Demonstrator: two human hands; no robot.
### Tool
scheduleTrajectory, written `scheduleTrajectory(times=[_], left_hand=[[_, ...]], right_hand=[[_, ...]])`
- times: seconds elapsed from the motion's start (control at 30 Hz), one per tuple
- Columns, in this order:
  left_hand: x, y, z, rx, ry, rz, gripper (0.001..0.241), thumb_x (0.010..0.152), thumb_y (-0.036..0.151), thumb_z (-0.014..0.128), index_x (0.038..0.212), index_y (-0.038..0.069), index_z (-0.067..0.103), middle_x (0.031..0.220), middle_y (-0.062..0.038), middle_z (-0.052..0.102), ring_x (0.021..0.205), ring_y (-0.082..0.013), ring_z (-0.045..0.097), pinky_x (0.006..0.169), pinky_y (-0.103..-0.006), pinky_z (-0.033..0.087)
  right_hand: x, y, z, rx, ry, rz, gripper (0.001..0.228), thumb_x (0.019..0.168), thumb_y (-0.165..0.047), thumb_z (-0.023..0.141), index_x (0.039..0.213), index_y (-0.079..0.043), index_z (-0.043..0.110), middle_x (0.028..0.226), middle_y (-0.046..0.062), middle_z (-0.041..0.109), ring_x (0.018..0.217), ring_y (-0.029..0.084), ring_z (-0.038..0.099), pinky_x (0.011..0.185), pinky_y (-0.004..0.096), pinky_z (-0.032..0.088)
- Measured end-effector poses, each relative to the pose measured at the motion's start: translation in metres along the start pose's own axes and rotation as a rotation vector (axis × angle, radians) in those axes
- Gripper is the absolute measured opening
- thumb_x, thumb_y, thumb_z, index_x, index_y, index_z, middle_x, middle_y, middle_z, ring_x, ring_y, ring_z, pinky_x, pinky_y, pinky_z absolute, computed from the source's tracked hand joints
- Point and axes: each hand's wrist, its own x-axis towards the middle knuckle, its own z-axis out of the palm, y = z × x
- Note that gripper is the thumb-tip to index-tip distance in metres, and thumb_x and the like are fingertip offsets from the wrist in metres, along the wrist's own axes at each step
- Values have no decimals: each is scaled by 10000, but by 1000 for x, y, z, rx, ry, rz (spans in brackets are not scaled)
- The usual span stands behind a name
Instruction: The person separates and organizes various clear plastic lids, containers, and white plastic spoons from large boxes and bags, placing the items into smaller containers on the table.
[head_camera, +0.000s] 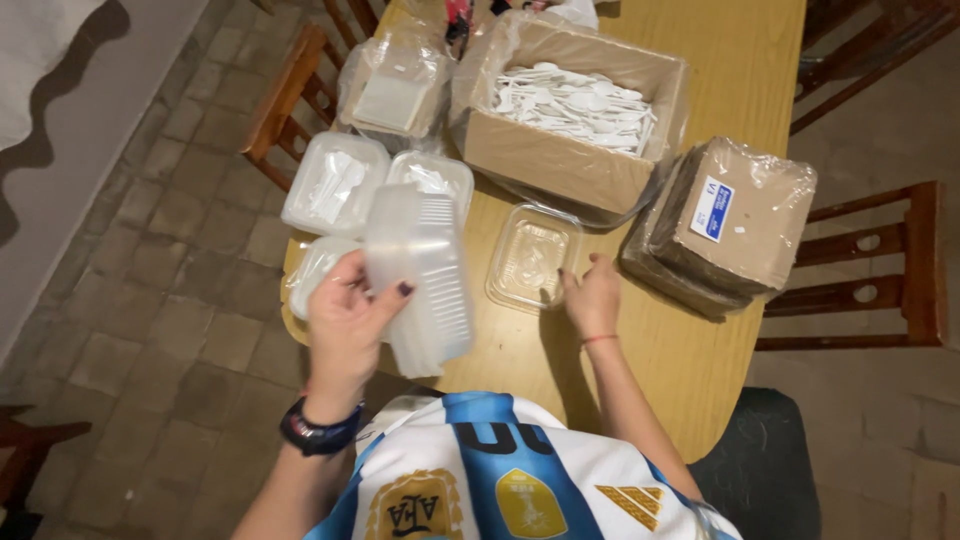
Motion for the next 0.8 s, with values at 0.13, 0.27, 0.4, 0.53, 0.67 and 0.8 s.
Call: scheduleTrajectory(times=[0.13, 0.27, 0.4, 0.53, 0.67, 0.8], left_hand=[[11, -10, 23, 17, -94, -49, 350, 944, -18, 716, 1271, -71, 603, 1174, -108, 698, 1057, -133, 665, 963, -291, 553], [20, -9, 56, 16, -227, -29, 283, 957, -2, 722, 1222, -66, 644, 1106, -63, 673, 1006, -117, 661, 900, -270, 561], [20, -2, 79, 249, -266, 146, 256, 924, 34, 737, 1158, -46, 672, 1014, -28, 630, 936, -98, 640, 836, -252, 553], [16, -4, 86, 443, -232, 323, 292, 879, 63, 788, 1119, -45, 662, 973, -70, 655, 858, -136, 637, 783, -271, 539], [10, -4, 89, 514, -253, 400, 297, 879, 80, 802, 1117, -36, 669, 949, -92, 635, 817, -192, 630, 749, -295, 530], [7, -3, 91, 556, -277, 439, 303, 889, 98, 806, 1133, -19, 669, 984, -101, 646, 841, -223, 666, 734, -308, 536]], right_hand=[[-12, -61, -83, 551, -10, -65, 207, 939, -110, 769, 1025, 47, 665, 904, 112, 698, 756, 146, 625, 689, 270, 524], [-32, -116, -148, 1005, -145, -204, 71, 1005, -15, 671, 1031, 46, 647, 942, 42, 684, 813, 89, 634, 722, 229, 538], [-38, -136, -157, 1113, -262, -253, 101, 997, 8, 656, 1088, 53, 663, 952, 56, 701, 801, 100, 673, 691, 233, 561], [-38, -133, -155, 1158, -288, -196, 139, 990, 2, 660, 1118, 55, 680, 921, 73, 725, 749, 108, 685, 630, 238, 558], [-40, -127, -155, 1224, -285, -120, 127, 968, -3, 688, 1082, 52, 696, 873, 76, 728, 704, 116, 687, 589, 243, 544], [-40, -118, -149, 1214, -238, -70, 104, 945, 2, 730, 1034, 50, 708, 835, 70, 716, 678, 97, 660, 577, 226, 505]])
